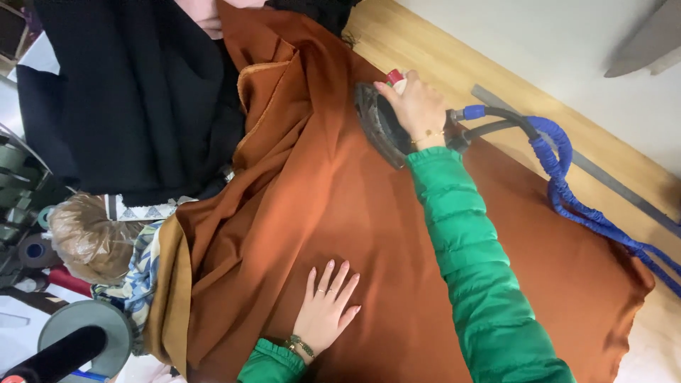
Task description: Ironing a large piece of brown fabric on a wooden work table using a steam iron.
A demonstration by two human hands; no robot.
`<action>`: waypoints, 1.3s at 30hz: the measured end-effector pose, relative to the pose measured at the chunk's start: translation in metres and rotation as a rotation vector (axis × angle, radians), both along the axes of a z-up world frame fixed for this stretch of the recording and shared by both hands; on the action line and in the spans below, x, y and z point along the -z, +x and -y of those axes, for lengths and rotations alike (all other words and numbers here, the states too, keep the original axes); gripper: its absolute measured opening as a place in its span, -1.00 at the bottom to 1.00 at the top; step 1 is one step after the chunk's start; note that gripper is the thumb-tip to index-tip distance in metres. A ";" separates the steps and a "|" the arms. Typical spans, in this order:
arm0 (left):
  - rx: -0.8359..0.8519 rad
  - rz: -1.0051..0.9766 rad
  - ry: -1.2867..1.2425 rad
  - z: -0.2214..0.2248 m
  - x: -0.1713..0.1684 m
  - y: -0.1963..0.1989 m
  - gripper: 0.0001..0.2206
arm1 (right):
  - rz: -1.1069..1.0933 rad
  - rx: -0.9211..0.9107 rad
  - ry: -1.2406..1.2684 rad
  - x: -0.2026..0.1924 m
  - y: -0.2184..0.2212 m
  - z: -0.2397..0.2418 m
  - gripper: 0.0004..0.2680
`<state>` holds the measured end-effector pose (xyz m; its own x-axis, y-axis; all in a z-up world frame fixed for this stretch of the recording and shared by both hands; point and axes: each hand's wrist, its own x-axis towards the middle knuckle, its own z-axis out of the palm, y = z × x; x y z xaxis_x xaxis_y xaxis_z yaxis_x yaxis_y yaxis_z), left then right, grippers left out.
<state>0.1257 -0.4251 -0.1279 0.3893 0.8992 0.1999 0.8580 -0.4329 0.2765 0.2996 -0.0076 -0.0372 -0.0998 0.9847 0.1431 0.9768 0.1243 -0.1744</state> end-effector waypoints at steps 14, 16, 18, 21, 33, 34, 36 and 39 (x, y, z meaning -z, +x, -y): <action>-0.008 0.024 0.013 0.002 0.001 0.002 -0.39 | -0.097 0.029 -0.304 -0.057 0.013 0.067 -0.54; -0.007 0.024 0.028 0.002 0.001 0.004 -0.39 | -0.071 0.013 -0.293 -0.058 0.012 0.088 -0.52; -0.006 0.022 0.045 0.003 0.000 0.004 -0.38 | -0.048 -0.005 -0.281 -0.058 0.009 0.109 -0.50; -0.007 0.013 0.054 0.003 0.000 0.004 -0.40 | -0.048 -0.065 -0.241 -0.053 0.005 0.141 -0.53; -0.016 -0.002 0.051 0.004 -0.001 0.005 -0.39 | 0.114 -0.169 -0.022 -0.022 0.005 0.199 -0.49; -0.014 0.007 0.046 0.004 -0.001 0.005 -0.39 | 0.113 -0.158 -0.051 -0.023 0.005 0.199 -0.48; -0.014 0.016 0.040 0.004 -0.001 0.004 -0.40 | 0.111 -0.150 -0.080 -0.021 0.005 0.200 -0.47; -0.007 0.017 0.039 0.005 -0.002 0.004 -0.38 | 0.134 -0.158 -0.015 -0.018 0.006 0.201 -0.46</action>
